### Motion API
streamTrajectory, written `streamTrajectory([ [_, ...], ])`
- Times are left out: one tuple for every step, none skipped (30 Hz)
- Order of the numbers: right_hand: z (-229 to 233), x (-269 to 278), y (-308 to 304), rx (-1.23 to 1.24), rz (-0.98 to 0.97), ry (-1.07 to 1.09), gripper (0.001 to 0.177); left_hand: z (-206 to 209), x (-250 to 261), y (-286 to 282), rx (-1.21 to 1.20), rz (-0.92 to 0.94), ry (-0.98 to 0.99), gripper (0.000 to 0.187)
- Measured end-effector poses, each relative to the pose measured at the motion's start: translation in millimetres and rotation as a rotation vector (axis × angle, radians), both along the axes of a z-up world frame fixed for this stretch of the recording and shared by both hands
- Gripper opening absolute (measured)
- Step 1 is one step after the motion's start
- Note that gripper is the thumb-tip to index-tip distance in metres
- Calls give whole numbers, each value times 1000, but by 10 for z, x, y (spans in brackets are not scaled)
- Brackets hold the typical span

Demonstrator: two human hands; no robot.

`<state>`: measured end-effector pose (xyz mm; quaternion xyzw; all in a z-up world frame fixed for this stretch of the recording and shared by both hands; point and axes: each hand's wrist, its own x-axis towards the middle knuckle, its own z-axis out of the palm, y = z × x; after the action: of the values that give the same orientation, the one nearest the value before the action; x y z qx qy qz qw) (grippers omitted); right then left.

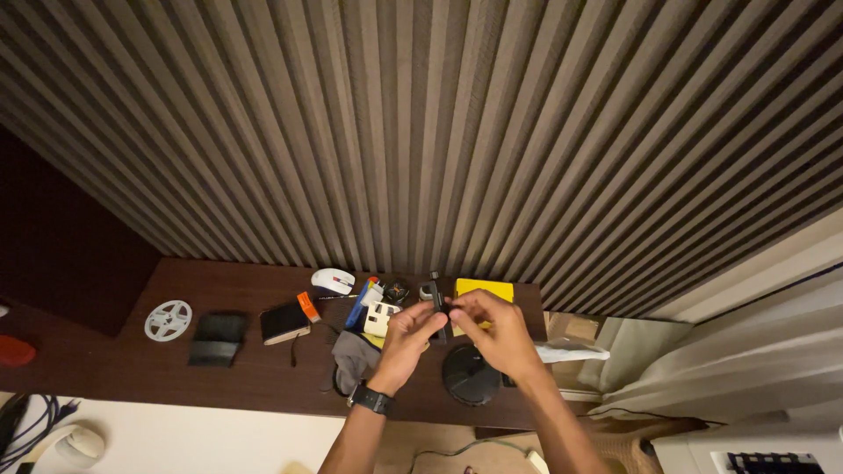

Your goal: Assemble a small electronic or camera mount using various plastic parts and screws.

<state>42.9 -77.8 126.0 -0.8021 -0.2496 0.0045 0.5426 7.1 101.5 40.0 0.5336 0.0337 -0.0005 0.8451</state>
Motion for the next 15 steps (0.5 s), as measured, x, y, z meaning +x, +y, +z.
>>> streamTrajectory([
  [47, -19, -9, -1, 2, 0, 19, 6, -6, -3, -1, 2, 0, 34],
  [93, -37, -16, -23, 48, -73, 21, 12, -12, -5, -18, 6, -12, 35],
  [138, -59, -28, -45, 94, -146, 25, 16, -20, -12, -35, 9, -23, 36],
  [128, -66, -34, -46, 94, -144, 25, -14, -19, -18, -36, 10, -22, 36],
  [117, -71, -39, -61, 94, -150, 26, -44, -15, -24, -48, 13, -41, 35],
  [107, -75, -45, -76, 94, -155, 27, -74, -10, -30, -61, 16, -60, 35],
  [131, -90, -24, -77, 95, -154, 27, -136, 9, -34, -62, 17, -59, 35],
  [156, -105, -4, -11, 101, -128, 30, -197, 27, -40, -83, 12, -78, 34],
  [181, -121, 16, 56, 106, -104, 32, -257, 47, -45, -103, 8, -99, 34],
  [125, -112, 15, 56, 106, -104, 32, -204, 32, -49, -103, 8, -99, 34],
  [68, -103, 16, 51, 33, -53, 29, -152, 18, -52, -95, -5, -105, 34],
  [12, -93, 17, 46, -41, -2, 25, -100, 5, -54, -87, -17, -111, 34],
  [41, -97, 24, 46, -41, -2, 25, -104, 6, -56, -88, -17, -111, 34],
  [70, -101, 31, -25, -93, 80, 22, -107, 8, -60, -92, -13, -113, 34],
  [99, -103, 38, -96, -146, 161, 19, -111, 14, -60, -95, -11, -116, 34],
])
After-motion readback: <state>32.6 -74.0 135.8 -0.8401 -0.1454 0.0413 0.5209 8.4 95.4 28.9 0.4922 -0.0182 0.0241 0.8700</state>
